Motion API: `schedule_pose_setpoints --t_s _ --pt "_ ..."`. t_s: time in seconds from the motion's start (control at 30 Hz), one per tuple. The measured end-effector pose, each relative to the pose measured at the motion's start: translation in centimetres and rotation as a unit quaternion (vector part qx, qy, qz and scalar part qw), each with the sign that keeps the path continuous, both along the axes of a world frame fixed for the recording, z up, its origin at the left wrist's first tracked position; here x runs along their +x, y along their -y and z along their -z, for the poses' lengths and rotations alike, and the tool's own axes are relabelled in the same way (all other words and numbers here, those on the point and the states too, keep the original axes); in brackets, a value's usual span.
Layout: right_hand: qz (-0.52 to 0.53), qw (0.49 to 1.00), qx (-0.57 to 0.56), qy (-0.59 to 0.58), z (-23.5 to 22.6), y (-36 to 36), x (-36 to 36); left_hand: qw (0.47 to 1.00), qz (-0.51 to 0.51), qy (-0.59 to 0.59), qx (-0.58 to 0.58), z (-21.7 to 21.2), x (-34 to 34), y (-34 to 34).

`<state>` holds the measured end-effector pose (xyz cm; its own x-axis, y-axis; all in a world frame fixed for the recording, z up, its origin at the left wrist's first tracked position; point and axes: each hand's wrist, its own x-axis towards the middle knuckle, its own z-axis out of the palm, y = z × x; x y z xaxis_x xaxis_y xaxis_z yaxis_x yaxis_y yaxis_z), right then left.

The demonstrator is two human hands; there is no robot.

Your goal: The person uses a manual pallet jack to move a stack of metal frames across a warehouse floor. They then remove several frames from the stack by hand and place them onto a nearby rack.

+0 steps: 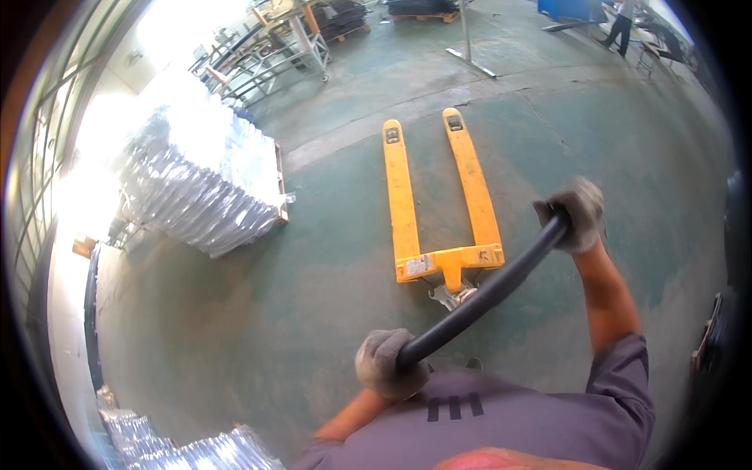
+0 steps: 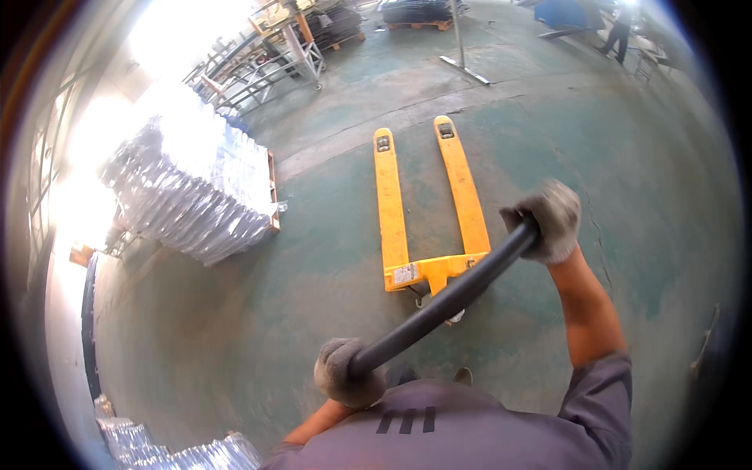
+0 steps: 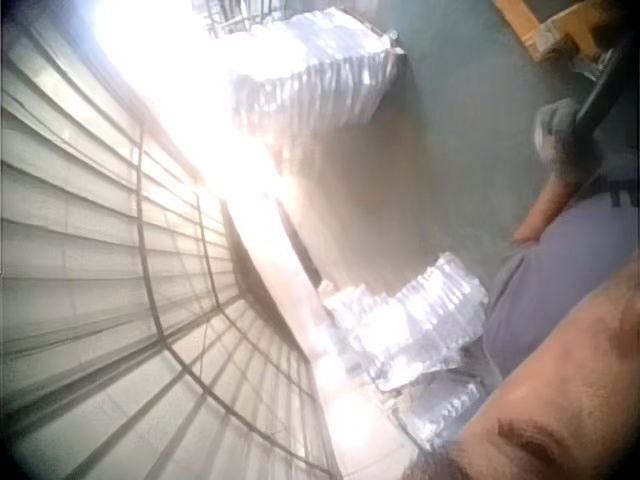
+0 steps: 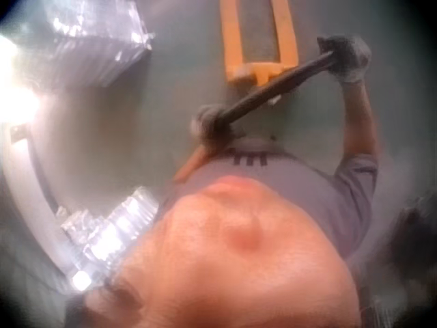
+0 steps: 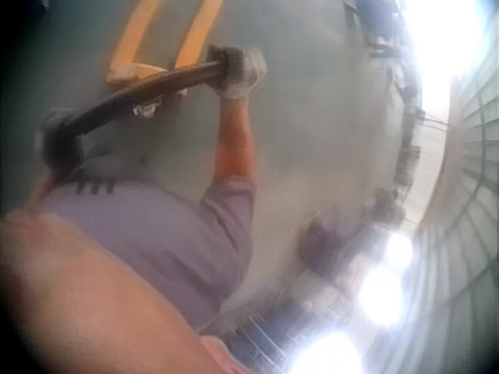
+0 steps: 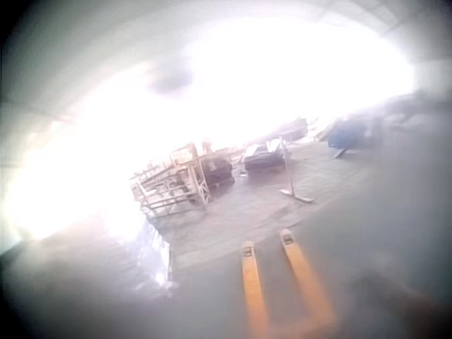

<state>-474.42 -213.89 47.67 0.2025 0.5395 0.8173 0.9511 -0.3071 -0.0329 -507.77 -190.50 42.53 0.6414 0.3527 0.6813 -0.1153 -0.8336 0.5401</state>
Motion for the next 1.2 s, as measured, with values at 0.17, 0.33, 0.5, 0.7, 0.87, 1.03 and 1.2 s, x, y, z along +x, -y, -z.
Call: schedule_pose_setpoints --t_s 0.17,0.33,0.5,0.7,0.87,1.03,1.2 --pt "-0.049 0.998 0.017 -0.04 2.9 -7.8 7.6 0.992 0.099 -0.051 -0.054 2.7 2.4 -1.9" --pt "-0.105 0.985 0.031 -0.134 5.1 -18.0 12.3 0.977 0.126 -0.106 -0.133 0.5 6.9 -7.6" --pt "-0.098 0.984 0.028 -0.145 7.2 -27.6 12.6 0.995 0.038 -0.004 -0.094 5.0 7.8 -17.7" --pt "-0.066 0.99 0.024 -0.122 9.3 -40.1 15.2 0.994 -0.02 0.012 -0.11 6.4 10.8 -32.0" --pt "-0.083 0.99 0.054 -0.101 11.7 -53.2 20.4 0.975 -0.088 0.043 -0.201 9.3 15.1 -42.8" --pt "-0.083 0.984 0.076 -0.137 13.3 -67.1 24.0 0.951 -0.172 0.083 -0.242 12.1 19.4 -54.2" --pt "-0.08 0.981 0.053 -0.169 14.6 -79.9 26.0 0.938 -0.272 0.04 -0.209 12.4 21.4 -66.7"
